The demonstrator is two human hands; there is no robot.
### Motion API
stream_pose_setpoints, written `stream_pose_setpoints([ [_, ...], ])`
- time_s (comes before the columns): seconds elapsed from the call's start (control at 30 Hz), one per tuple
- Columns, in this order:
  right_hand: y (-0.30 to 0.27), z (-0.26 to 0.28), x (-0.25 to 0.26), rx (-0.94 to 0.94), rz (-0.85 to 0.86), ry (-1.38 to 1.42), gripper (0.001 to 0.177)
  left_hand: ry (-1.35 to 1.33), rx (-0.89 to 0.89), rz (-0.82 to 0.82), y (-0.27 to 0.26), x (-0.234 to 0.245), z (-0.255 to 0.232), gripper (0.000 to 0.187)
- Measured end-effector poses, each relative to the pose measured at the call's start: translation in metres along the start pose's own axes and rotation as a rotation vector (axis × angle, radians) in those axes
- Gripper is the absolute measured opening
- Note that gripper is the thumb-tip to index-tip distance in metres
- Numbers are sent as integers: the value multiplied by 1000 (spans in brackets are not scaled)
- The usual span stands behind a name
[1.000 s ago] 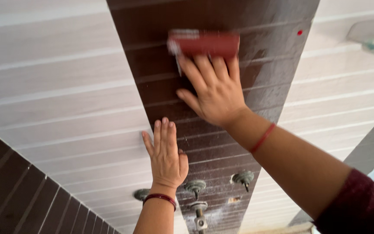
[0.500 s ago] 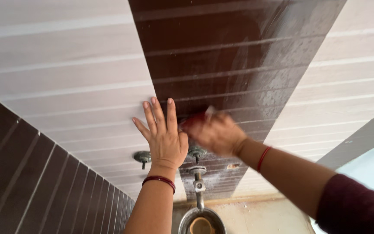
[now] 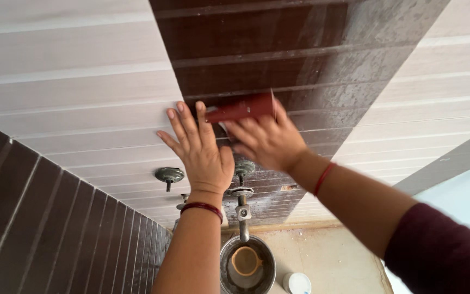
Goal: The person sands wall tiles using sandpaper and rubs them down by hand.
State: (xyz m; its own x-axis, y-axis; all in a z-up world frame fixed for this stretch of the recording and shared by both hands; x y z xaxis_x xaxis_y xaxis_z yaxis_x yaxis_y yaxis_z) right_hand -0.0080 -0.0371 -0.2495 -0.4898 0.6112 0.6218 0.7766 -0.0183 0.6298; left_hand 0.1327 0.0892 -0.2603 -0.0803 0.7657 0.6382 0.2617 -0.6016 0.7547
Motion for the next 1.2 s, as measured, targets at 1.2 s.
stream_pose_setpoints([
  [1.2, -15, -173, 81, -397, -237, -126, 85, -124, 270, 215, -27, -24, -76, 96],
])
Point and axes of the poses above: each hand's wrist, its own y-axis towards the middle knuckle, its own x-axis out of the back of the hand, z = x × y, the point moved 1 cm from there along y, towards the middle knuckle, and after that the axes turned 6 degrees about -x, right-handed, at the moved point
